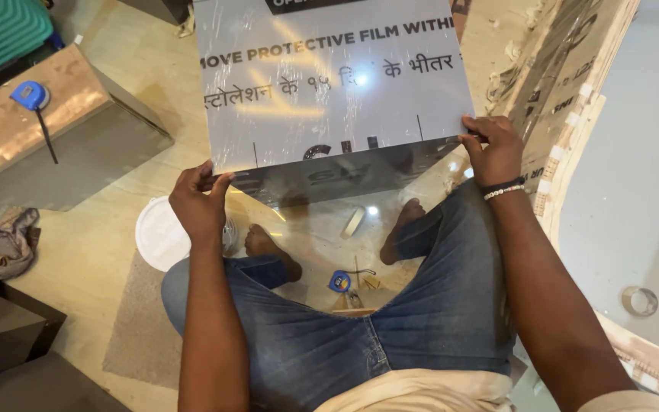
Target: The person applies tape to the edges of a protective panel and then adheres the panel to a wooden furniture component by hand.
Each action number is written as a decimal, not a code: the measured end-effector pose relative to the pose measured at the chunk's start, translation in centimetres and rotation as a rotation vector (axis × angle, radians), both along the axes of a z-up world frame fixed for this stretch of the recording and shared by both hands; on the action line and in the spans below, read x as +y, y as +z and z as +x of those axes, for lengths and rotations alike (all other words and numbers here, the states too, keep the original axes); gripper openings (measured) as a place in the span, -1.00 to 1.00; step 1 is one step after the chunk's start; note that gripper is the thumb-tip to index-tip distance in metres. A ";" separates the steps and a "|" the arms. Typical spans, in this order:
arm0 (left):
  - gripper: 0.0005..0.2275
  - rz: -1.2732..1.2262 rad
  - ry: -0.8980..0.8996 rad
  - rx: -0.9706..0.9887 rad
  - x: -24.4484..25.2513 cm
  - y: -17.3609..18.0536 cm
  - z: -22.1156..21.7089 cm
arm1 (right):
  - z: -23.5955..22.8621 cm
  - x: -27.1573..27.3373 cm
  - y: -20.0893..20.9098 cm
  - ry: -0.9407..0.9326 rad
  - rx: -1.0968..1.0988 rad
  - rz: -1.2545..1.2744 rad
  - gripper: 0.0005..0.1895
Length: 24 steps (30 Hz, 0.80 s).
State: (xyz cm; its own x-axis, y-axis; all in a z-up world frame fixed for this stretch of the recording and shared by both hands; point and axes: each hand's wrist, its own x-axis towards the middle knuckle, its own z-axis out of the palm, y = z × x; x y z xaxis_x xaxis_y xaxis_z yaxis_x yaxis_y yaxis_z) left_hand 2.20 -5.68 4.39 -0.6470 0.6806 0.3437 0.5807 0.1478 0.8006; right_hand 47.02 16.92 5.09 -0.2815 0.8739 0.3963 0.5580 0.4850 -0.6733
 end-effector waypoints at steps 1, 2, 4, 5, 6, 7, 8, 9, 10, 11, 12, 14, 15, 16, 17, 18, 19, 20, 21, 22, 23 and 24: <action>-0.66 0.003 -0.005 -0.001 -0.1 0.0 -0.1 | 0.0 -0.1 0.0 0.002 -0.015 0.019 -0.64; -0.65 0.007 -0.011 -0.003 0.0 -0.1 -0.2 | 0.0 -0.2 -0.1 0.003 -0.030 0.037 -0.64; -0.65 0.007 -0.020 -0.013 -0.2 -0.4 -0.2 | 0.1 -0.4 0.0 -0.009 -0.070 0.045 -0.65; -0.65 0.011 -0.020 -0.021 -0.1 -0.5 -0.2 | 0.0 -0.4 0.0 -0.014 -0.089 0.053 -0.65; -0.65 0.014 -0.021 -0.028 -0.1 -0.7 -0.2 | 0.0 -0.5 0.0 -0.012 -0.098 0.065 -0.66; -0.65 0.024 -0.018 -0.036 0.0 -0.9 -0.2 | 0.0 -0.5 0.1 -0.005 -0.105 0.078 -0.66; -0.64 0.033 -0.015 -0.045 0.2 -1.1 -0.1 | -0.1 -0.6 0.2 0.003 -0.112 0.090 -0.66; -0.64 0.041 -0.006 -0.052 0.0 -1.2 -0.1 | -0.1 -0.7 0.2 0.008 -0.102 0.079 -0.68; -0.63 0.024 0.000 -0.036 -0.2 -1.3 0.1 | -0.1 -0.9 0.3 0.014 -0.092 0.068 -0.69; -0.62 0.014 0.006 -0.017 -0.1 -1.3 0.2 | -0.3 -0.8 0.4 0.021 -0.079 0.064 -0.70; -0.62 0.004 0.013 0.002 -0.1 -1.1 0.3 | -0.3 -0.8 0.6 0.024 -0.114 0.080 -0.69; -0.56 -0.028 0.013 0.014 -0.3 -0.3 0.6 | 0.4 -1.2 0.8 0.031 -0.185 0.107 -0.68; -0.53 -0.036 0.011 0.023 0.0 0.2 0.7 | 0.6 -1.0 0.8 0.024 -0.222 0.161 -0.72; -0.47 -0.022 0.015 0.012 0.2 0.8 0.8 | 0.7 -0.8 0.6 0.017 -0.258 0.215 -0.75; -0.42 -0.011 0.015 -0.003 0.3 1.1 1.1 | 0.9 -0.6 0.4 0.006 -0.298 0.265 -0.78; -0.36 -0.001 0.015 -0.019 0.3 1.4 1.2 | 0.8 -0.1 -0.1 -0.016 -0.292 0.251 -0.81; -0.43 0.003 0.013 -0.015 0.4 1.6 1.2 | 0.7 0.4 -0.5 -0.042 -0.285 0.238 -0.84; -0.50 0.006 0.012 -0.012 0.5 1.6 1.2 | 0.6 0.9 -0.8 -0.067 -0.279 0.225 -0.86; -0.57 0.007 0.012 -0.010 0.4 1.6 1.1 | 0.7 1.4 -1.0 -0.092 -0.278 0.156 -0.85; -0.57 -0.016 0.011 0.016 0.4 1.5 1.0 | 0.7 1.9 -1.2 -0.116 -0.276 0.087 -0.83; -0.57 -0.040 0.010 0.043 0.5 1.5 0.9 | 0.7 2.4 -1.4 -0.138 -0.274 0.017 -0.82; -0.57 -0.064 0.010 0.069 0.5 1.4 0.8 | 0.7 3.1 -1.5 -0.130 -0.189 -0.062 -0.71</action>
